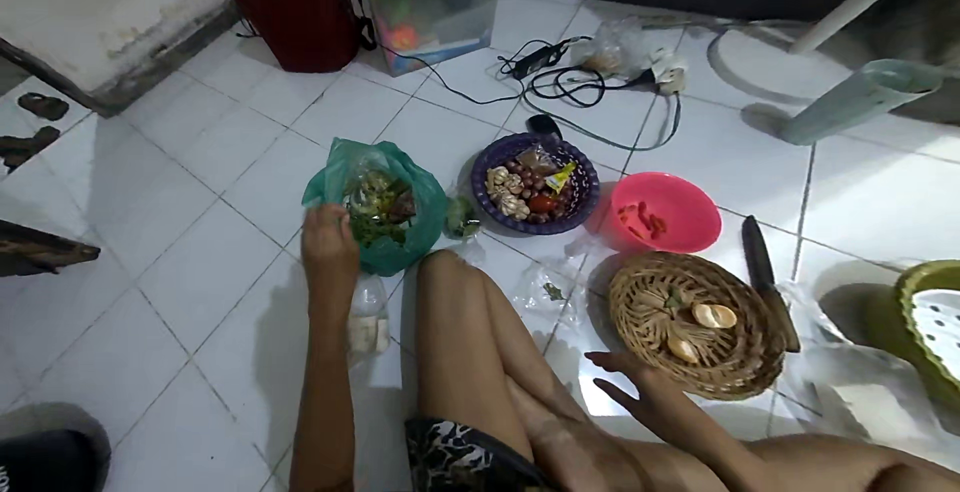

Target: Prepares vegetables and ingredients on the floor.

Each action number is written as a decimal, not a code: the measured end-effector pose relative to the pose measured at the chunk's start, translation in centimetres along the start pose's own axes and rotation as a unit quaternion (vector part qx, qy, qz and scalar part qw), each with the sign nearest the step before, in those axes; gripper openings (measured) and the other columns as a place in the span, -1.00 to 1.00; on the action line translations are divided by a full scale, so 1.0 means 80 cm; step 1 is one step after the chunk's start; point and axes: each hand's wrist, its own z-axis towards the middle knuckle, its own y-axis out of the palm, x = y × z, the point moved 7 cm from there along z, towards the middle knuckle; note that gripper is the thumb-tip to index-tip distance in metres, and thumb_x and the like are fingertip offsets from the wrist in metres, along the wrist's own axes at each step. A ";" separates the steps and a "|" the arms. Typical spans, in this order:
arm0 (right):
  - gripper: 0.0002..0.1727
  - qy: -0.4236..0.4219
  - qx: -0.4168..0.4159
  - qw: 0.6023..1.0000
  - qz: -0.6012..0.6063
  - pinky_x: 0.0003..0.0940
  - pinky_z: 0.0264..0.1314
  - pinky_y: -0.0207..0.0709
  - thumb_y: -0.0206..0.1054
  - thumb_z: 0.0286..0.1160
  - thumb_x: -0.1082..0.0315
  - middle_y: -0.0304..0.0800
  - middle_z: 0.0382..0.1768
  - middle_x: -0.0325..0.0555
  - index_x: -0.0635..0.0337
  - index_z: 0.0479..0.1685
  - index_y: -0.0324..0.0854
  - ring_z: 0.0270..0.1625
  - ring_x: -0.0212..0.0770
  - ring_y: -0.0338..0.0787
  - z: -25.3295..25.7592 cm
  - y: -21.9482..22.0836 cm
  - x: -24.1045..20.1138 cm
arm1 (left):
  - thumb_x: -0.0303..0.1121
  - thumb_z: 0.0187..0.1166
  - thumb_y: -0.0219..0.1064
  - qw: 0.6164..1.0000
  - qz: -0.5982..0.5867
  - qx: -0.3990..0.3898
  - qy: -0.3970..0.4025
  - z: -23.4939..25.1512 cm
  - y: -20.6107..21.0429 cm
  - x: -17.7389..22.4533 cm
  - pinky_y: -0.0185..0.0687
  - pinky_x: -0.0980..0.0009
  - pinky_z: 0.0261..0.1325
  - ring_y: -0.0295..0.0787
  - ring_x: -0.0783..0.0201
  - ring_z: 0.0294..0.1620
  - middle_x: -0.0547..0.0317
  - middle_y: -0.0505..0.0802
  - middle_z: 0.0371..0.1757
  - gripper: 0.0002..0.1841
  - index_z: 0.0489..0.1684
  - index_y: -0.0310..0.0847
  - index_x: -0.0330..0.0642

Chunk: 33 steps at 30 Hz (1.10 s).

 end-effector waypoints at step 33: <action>-0.59 -0.009 0.025 1.000 0.011 0.32 0.38 0.56 0.39 0.50 0.50 0.79 0.16 0.47 0.53 0.31 0.65 0.19 0.44 0.81 -0.009 -0.003 -0.007 | -0.41 0.83 0.09 0.964 -0.187 -0.136 -0.133 0.060 0.094 -0.113 0.32 0.02 0.63 0.50 -0.18 0.56 -0.53 0.55 0.50 -0.53 0.59 0.26 -0.59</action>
